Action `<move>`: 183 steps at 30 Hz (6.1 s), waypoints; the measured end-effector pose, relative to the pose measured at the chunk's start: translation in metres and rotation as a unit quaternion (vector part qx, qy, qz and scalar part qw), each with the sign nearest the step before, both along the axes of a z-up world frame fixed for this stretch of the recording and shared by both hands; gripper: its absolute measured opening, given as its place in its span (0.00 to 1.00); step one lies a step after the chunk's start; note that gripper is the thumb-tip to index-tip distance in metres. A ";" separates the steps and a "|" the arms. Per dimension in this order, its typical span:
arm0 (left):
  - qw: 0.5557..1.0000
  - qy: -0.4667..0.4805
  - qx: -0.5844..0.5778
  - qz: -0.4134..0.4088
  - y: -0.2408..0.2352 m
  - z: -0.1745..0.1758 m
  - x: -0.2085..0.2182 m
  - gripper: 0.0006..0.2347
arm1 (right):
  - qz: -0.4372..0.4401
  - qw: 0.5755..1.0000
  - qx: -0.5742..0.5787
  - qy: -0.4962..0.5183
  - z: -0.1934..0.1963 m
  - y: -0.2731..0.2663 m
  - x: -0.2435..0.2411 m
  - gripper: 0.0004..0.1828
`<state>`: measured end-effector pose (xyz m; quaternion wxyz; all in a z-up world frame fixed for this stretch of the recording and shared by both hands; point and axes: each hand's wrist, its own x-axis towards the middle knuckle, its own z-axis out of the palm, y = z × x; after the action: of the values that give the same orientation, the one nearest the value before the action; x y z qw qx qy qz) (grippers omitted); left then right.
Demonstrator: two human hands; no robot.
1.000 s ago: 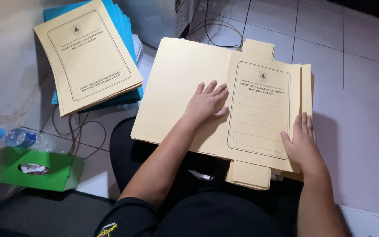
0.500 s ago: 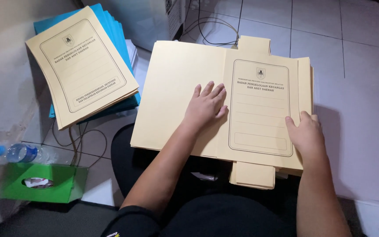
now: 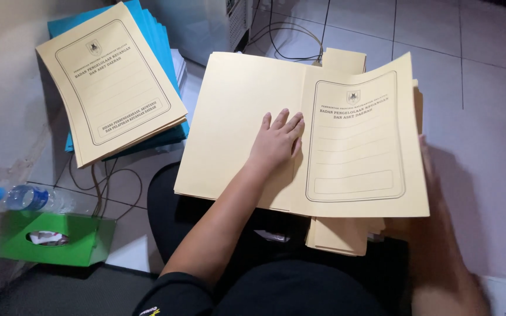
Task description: Manually pressing and flattening paper folders by moving them from one stack to another and applying hand pressure.
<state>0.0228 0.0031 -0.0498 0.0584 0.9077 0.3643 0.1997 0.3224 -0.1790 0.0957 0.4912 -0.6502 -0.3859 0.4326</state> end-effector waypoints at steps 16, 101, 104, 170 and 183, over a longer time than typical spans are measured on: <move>0.847 -0.383 -0.330 -0.164 -0.008 0.027 -0.105 0.24 | 0.276 0.846 -0.101 -0.444 -0.072 0.066 -0.178 0.41; 0.980 0.034 -0.159 0.115 0.115 0.013 0.107 0.26 | 0.077 0.775 -0.305 -0.548 -0.074 -0.014 -0.071 0.43; 0.982 0.029 -0.149 0.115 0.117 0.011 0.106 0.26 | 0.086 0.779 -0.284 -0.552 -0.075 -0.031 -0.079 0.45; 0.984 0.073 -0.130 0.098 0.104 0.019 0.103 0.27 | 0.346 0.786 -0.129 -0.496 -0.077 0.048 -0.093 0.50; 0.985 -0.030 -0.118 0.123 0.108 0.002 0.101 0.24 | 0.122 0.819 -0.091 -0.553 -0.107 0.254 -0.059 0.33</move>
<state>0.1241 0.1113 -0.0475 0.1505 0.8363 0.4926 0.1881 0.2633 0.0746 -0.0109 0.0772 -0.7693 -0.6278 0.0897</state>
